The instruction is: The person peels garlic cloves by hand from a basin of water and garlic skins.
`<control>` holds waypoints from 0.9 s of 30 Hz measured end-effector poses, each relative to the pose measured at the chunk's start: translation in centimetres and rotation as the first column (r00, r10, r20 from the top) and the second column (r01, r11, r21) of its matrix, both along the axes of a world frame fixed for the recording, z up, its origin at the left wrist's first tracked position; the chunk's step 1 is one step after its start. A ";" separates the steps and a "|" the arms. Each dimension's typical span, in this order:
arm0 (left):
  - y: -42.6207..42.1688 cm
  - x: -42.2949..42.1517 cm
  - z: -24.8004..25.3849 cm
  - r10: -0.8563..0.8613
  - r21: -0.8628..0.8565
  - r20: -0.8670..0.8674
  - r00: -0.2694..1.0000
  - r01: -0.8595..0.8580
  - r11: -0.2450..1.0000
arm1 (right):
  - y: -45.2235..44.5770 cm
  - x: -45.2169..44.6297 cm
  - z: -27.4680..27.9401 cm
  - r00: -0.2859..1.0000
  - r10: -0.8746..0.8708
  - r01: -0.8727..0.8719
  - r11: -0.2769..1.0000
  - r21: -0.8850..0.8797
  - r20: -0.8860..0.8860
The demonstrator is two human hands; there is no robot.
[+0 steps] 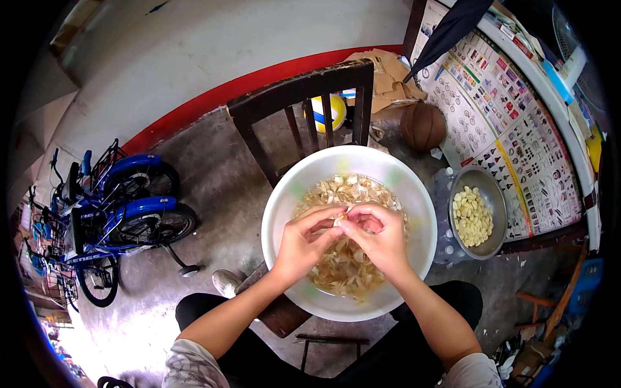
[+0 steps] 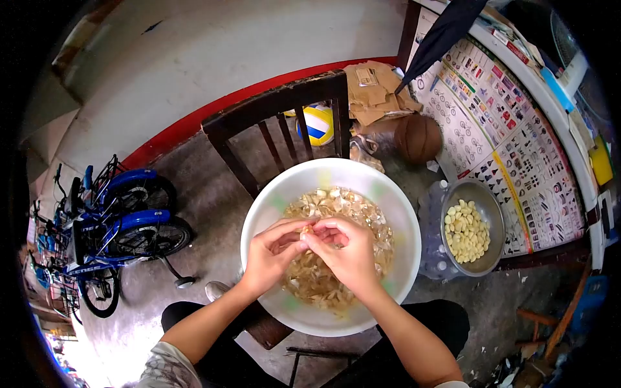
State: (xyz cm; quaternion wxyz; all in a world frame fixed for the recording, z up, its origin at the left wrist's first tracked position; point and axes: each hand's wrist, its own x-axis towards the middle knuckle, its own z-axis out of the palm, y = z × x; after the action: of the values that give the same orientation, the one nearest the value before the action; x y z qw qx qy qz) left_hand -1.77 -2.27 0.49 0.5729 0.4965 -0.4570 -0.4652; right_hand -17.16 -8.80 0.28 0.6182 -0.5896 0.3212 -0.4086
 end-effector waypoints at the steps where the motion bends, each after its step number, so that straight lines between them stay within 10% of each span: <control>1: 0.1 -0.2 0.2 -0.005 0.002 -0.002 1.000 0.005 1.000 | 0.0 -0.1 -0.1 1.000 -0.016 0.016 1.000 -0.010 -0.009; 10: 0.1 -0.3 -1.4 0.064 -0.071 0.217 0.974 -0.050 0.996 | 0.5 -0.3 2.3 0.980 -0.045 -0.008 0.964 -0.265 -0.192; 27: -0.5 0.2 -0.9 0.032 0.125 -0.354 0.935 0.013 0.992 | -1.1 0.2 0.5 0.975 0.096 -0.152 0.946 -0.285 -0.202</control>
State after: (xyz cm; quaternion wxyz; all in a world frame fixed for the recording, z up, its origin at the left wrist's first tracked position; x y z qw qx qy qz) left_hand -1.56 -2.82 -0.39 0.6161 0.4414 -0.3133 -0.5722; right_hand -17.00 -9.90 0.75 0.5141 -0.7308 0.2741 -0.3557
